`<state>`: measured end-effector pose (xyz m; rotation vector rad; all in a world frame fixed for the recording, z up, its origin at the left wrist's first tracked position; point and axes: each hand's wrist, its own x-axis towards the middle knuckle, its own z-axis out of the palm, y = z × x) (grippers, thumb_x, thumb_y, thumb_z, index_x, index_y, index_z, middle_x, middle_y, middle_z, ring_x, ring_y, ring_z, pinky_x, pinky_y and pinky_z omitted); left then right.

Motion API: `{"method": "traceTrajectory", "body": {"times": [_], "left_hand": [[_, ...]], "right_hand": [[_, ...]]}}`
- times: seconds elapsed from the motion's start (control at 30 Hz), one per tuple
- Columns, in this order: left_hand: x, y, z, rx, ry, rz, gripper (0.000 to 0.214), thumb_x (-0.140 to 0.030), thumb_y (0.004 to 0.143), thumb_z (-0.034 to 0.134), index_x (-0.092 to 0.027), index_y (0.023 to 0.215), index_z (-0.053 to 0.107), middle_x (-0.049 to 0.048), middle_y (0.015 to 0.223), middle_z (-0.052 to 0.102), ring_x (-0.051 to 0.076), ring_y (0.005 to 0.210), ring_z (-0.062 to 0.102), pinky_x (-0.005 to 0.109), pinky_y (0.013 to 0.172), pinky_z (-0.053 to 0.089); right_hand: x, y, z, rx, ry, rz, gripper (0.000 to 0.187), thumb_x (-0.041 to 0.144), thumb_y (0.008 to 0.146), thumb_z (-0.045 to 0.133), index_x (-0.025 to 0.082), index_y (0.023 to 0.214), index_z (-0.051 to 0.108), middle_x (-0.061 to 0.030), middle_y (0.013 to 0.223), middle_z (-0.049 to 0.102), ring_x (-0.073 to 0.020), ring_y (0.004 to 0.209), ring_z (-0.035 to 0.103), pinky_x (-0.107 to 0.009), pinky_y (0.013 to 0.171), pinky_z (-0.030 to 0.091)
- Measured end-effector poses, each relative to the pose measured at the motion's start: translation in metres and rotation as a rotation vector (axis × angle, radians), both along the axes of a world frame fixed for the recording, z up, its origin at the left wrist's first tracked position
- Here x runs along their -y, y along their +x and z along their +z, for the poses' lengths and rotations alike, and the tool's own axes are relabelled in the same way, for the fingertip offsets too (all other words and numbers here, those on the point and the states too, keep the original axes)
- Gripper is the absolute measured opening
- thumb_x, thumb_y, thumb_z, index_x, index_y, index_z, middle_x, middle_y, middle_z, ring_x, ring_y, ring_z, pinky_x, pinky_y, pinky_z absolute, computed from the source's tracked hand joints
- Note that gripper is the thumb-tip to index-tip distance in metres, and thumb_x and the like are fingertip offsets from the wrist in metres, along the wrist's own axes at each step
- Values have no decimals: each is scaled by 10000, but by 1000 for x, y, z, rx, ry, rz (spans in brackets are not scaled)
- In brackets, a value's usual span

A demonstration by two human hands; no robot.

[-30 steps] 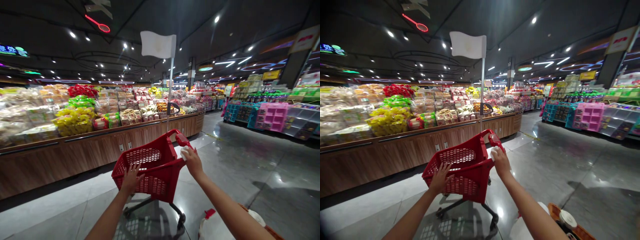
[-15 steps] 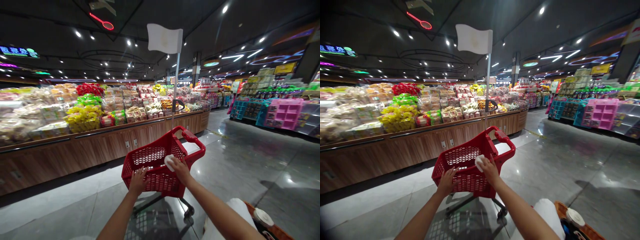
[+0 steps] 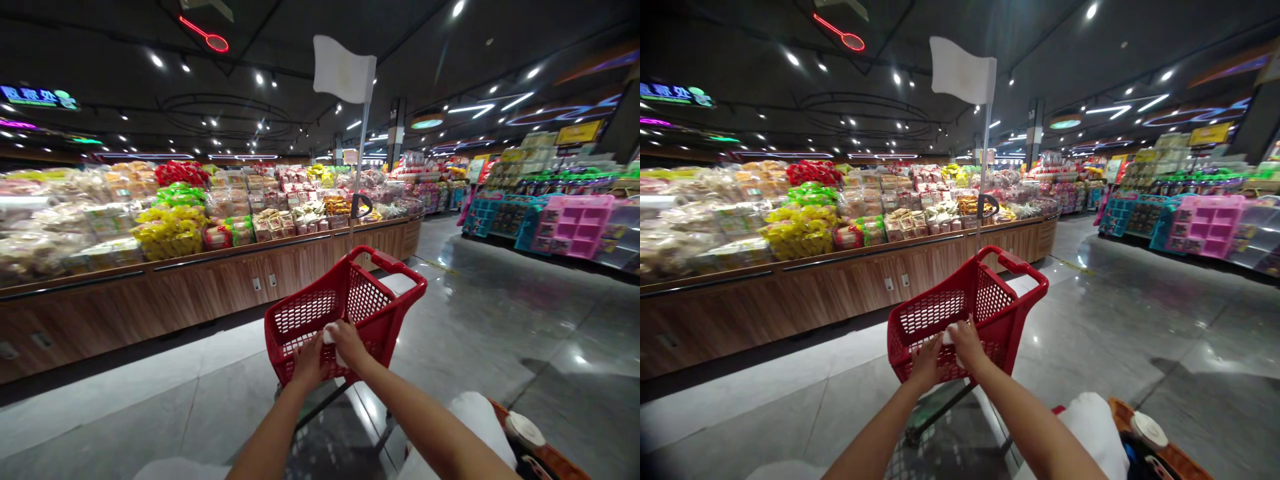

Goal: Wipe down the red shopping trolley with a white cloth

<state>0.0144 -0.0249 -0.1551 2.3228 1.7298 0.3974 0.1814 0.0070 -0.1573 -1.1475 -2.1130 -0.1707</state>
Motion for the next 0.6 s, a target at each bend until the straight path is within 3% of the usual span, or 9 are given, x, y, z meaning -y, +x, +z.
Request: {"method": "traceTrajectory", "body": {"times": [0.1, 0.23, 0.33, 0.43, 0.53, 0.6], "left_hand": [[-1, 0, 6, 39, -14, -69, 831, -210, 768, 601, -274, 1509, 229, 78, 1562, 303, 291, 1407, 330, 520, 1116, 296], [-5, 0, 15, 62, -57, -89, 881, -188, 744, 603, -270, 1519, 192, 78, 1575, 264, 270, 1424, 305, 487, 1125, 294], [-12, -11, 21, 23, -85, -156, 924, -234, 719, 647, -273, 1520, 188, 81, 1570, 273, 266, 1423, 308, 469, 1135, 285], [-20, -37, 25, -131, -46, -133, 958, -283, 653, 717, -264, 1499, 268, 83, 1563, 294, 292, 1439, 265, 482, 1166, 224], [-26, -66, 19, -230, -50, -59, 845, -220, 676, 682, -209, 1461, 368, 106, 1521, 375, 315, 1440, 254, 507, 1177, 190], [-26, -78, 10, -207, -60, -41, 711, -164, 742, 592, -198, 1431, 420, 100, 1466, 462, 306, 1407, 334, 524, 1176, 184]], "right_hand": [[-5, 48, 17, 128, -20, -4, 417, 38, 845, 411, 252, 1112, 649, -50, 1100, 653, -186, 1056, 589, -427, 1148, 233], [-21, 147, 53, 136, -20, -140, 413, 19, 807, 446, 246, 1075, 663, -64, 1138, 643, -220, 1159, 549, -507, 1166, 144], [-32, 179, 60, 113, 16, -160, 382, 56, 819, 449, 243, 1078, 658, -92, 1181, 625, -242, 1176, 542, -528, 1151, 191], [-30, 156, 39, 85, 28, -158, 345, 136, 817, 489, 212, 1118, 639, -130, 1211, 599, -281, 1196, 520, -534, 1124, 258], [-17, 94, 1, 67, 26, -137, 453, 251, 799, 566, 184, 1247, 560, -162, 1326, 520, -329, 1274, 437, -569, 1107, 290], [-8, 42, -24, 56, 5, -83, 524, 244, 814, 549, 177, 1330, 493, -168, 1364, 489, -327, 1309, 400, -578, 1113, 284]]}}
